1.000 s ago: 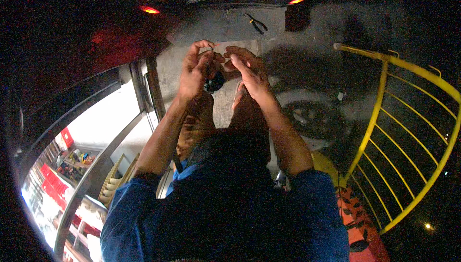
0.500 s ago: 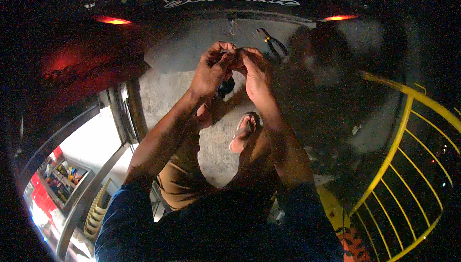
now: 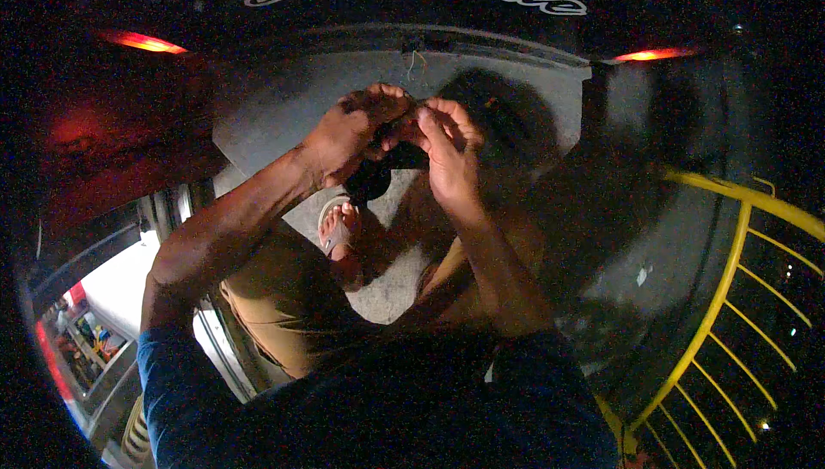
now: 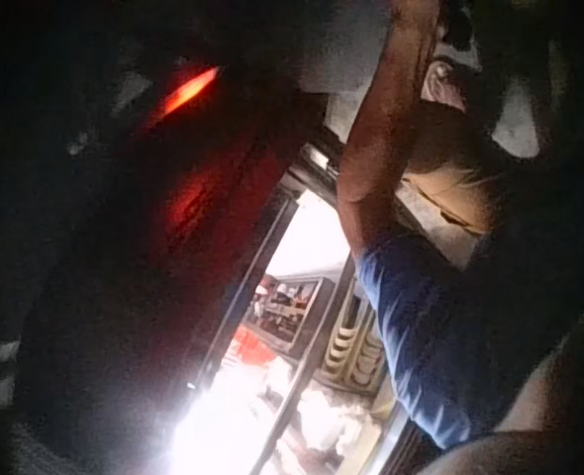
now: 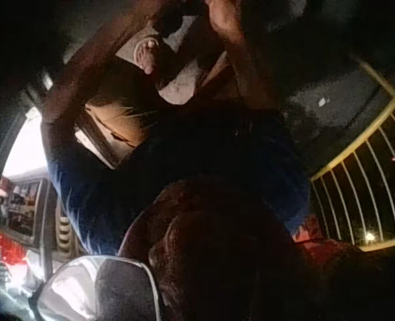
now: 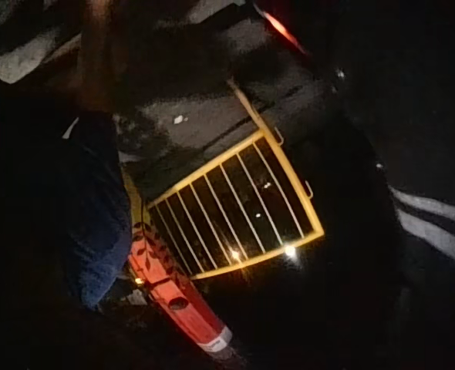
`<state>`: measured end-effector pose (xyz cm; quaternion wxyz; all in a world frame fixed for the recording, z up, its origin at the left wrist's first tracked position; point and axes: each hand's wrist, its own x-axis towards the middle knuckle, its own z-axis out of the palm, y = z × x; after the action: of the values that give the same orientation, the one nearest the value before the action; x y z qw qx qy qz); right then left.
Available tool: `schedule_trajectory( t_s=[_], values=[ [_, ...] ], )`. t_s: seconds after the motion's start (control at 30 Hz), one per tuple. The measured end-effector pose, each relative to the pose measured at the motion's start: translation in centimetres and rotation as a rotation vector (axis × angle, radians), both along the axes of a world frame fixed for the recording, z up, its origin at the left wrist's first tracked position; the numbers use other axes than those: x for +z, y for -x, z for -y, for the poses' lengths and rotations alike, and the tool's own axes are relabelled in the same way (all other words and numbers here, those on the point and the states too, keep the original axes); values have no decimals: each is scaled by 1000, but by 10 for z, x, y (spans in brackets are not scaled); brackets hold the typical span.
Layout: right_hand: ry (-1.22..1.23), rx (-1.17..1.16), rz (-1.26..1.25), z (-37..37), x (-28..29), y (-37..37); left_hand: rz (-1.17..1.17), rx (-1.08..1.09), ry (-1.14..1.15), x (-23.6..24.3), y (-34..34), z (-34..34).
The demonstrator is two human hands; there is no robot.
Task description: The person installs a small LED light onto the rear of a motorcycle. They use a screwdriver to secure the light fixture and a flashlight to illuminate the work area while connecting wires. The person briefly enters a shop to retrieve a tool before returning to complete the installation.
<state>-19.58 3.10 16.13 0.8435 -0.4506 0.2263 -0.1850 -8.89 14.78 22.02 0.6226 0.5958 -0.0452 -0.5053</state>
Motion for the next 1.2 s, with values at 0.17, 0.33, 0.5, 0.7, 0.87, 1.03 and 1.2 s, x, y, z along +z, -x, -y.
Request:
schedule_trajectory(
  t_s=[0.17,0.33,0.5,0.7,0.87,1.03,1.2],
  values=[
    [32,-8,-6,6,-15,-6,1,-139,-6,-7,-10,1],
    [137,-37,-137,8,-25,-4,-118,125,79,-22,15,2],
    [175,-49,-229,16,-10,-3,-150,238,104,-34,27,11],
    [577,-92,-140,62,-7,-31,-110,334,47,-21,8,12],
    [579,-39,-139,81,2,-46,-54,178,136,-29,-33,7],
    [594,-25,-129,70,0,-33,20,100,15,-33,-28,-2],
    [454,-26,-91,70,-9,-37,109,-51,36,-49,-27,-9]
  ],
)
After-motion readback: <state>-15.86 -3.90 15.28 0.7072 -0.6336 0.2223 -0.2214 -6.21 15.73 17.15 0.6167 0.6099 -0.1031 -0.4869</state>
